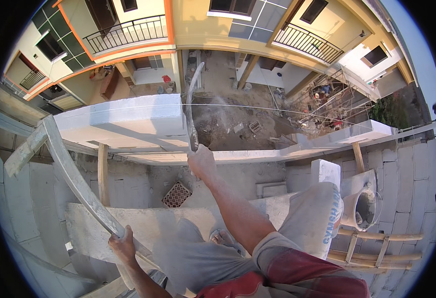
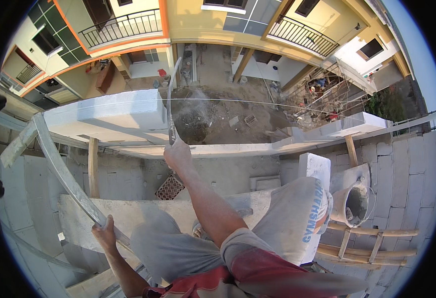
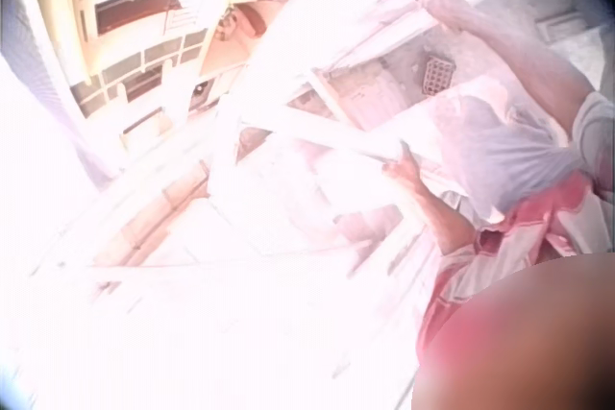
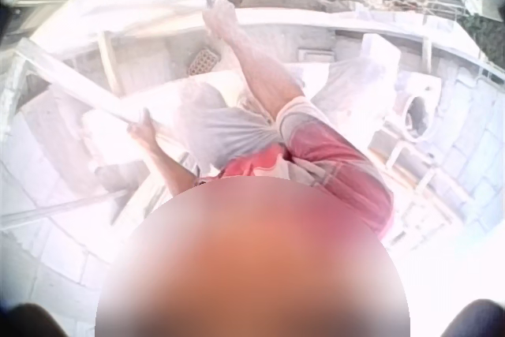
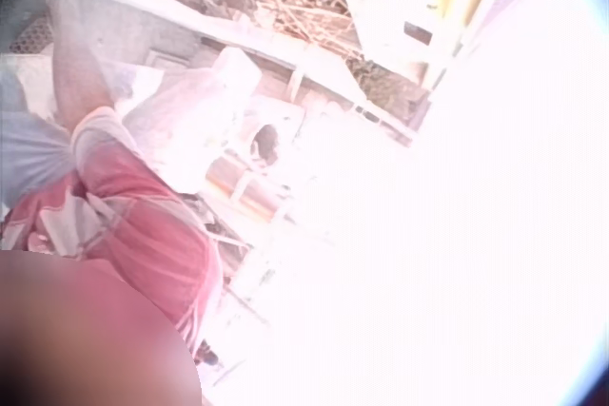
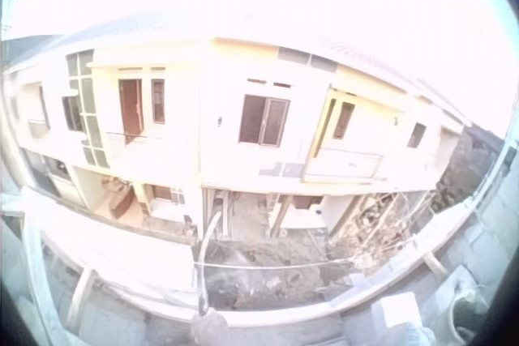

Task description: The person positions a long white curved railing segment onto a balcony edge and secures it by tapping with a hammer. The person repeatedly adjusts the segment and strikes it to seat it in place.

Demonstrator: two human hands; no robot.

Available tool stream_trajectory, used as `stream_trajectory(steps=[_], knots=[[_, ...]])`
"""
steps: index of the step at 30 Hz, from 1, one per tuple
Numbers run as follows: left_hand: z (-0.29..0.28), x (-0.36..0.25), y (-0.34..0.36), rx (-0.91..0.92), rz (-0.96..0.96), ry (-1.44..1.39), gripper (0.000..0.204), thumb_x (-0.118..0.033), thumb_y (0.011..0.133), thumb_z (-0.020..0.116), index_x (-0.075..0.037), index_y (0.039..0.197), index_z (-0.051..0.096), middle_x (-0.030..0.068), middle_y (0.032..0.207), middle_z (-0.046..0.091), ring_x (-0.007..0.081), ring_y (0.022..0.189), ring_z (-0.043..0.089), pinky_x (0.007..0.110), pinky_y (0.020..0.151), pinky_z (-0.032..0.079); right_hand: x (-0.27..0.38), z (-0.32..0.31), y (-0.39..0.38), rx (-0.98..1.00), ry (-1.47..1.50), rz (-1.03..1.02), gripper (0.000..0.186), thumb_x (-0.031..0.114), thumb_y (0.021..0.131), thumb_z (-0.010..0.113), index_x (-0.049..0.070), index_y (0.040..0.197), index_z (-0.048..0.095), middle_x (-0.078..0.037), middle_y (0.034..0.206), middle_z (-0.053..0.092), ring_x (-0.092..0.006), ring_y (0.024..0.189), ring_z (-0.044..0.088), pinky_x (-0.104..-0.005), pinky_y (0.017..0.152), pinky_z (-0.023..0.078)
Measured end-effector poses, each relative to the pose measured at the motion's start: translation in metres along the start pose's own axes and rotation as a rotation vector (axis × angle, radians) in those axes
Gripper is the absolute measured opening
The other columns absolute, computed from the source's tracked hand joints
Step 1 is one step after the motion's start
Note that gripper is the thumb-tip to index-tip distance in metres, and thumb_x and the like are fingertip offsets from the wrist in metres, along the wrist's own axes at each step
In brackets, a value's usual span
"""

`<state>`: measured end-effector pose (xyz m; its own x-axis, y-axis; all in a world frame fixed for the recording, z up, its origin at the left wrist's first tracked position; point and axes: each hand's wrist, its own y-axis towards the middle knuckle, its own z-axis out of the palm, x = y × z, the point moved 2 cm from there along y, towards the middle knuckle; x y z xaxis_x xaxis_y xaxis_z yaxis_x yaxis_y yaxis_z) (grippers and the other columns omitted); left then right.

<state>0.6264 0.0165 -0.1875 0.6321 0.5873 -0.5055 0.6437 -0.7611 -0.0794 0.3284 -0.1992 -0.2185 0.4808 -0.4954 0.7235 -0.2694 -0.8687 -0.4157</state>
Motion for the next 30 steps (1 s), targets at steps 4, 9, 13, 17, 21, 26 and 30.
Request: stream_trajectory(steps=[4,9,13,17,21,26,30], knots=[[0.001,-0.002,-0.001,-0.096,0.127,0.101,0.042,-0.027,0.073,0.075,0.012,0.07,0.062,0.0265,0.063,0.061,0.0401,0.058,0.061,0.047,0.061,0.048,0.013,-0.027,-0.003,-0.15,0.254,-0.214,0.031,0.024,0.087,0.057,-0.007,0.095,0.057,-0.029,0.087,0.065,-0.0429,0.089,0.065,-0.0476,0.08,0.049],[0.003,-0.005,-0.003,-0.029,-0.004,-0.075,0.042,-0.027,0.072,0.075,0.013,0.071,0.062,0.0278,0.065,0.062,0.0401,0.06,0.063,0.047,0.062,0.049,0.007,-0.005,-0.003,-0.177,0.284,-0.154,0.031,0.022,0.087,0.057,-0.007,0.098,0.057,-0.027,0.086,0.066,-0.0423,0.088,0.065,-0.048,0.079,0.049],[0.002,-0.014,-0.001,-0.072,0.103,0.017,0.044,-0.029,0.072,0.076,0.013,0.07,0.061,0.0283,0.065,0.062,0.042,0.061,0.063,0.047,0.063,0.049,-0.016,0.029,0.011,0.083,0.098,0.072,0.032,0.023,0.088,0.058,-0.007,0.1,0.055,-0.027,0.086,0.066,-0.043,0.087,0.065,-0.0484,0.08,0.048],[0.002,-0.012,-0.002,-0.054,0.082,0.045,0.045,-0.03,0.071,0.077,0.012,0.07,0.061,0.0281,0.065,0.062,0.0412,0.061,0.063,0.047,0.062,0.049,-0.004,0.005,0.009,-0.107,0.037,-0.196,0.033,0.023,0.089,0.057,-0.008,0.1,0.054,-0.028,0.084,0.065,-0.0442,0.083,0.065,-0.049,0.077,0.049],[0.0,-0.008,-0.003,-0.027,0.073,0.015,0.044,-0.03,0.071,0.077,0.012,0.07,0.062,0.0279,0.065,0.062,0.0403,0.062,0.064,0.047,0.062,0.049,0.001,-0.009,0.004,-0.178,0.287,-0.273,0.033,0.022,0.089,0.055,-0.009,0.101,0.052,-0.031,0.087,0.065,-0.047,0.087,0.064,-0.0512,0.08,0.049],[0.003,-0.012,-0.004,-0.041,0.085,0.01,0.041,-0.027,0.072,0.077,0.011,0.071,0.062,0.0265,0.065,0.063,0.0386,0.06,0.064,0.046,0.062,0.049,-0.031,0.034,0.015,0.023,-0.103,-0.057,0.034,0.025,0.087,0.058,-0.007,0.098,0.058,-0.026,0.081,0.065,-0.0395,0.075,0.066,-0.0444,0.07,0.051],[0.006,-0.013,-0.001,0.046,0.031,-0.029,0.038,-0.025,0.073,0.076,0.01,0.072,0.062,0.0241,0.063,0.063,0.0356,0.057,0.063,0.044,0.06,0.049,-0.041,0.023,0.013,0.013,0.117,-0.027,0.036,0.027,0.086,0.059,-0.007,0.099,0.059,-0.025,0.083,0.066,-0.036,0.08,0.066,-0.0423,0.074,0.05]])
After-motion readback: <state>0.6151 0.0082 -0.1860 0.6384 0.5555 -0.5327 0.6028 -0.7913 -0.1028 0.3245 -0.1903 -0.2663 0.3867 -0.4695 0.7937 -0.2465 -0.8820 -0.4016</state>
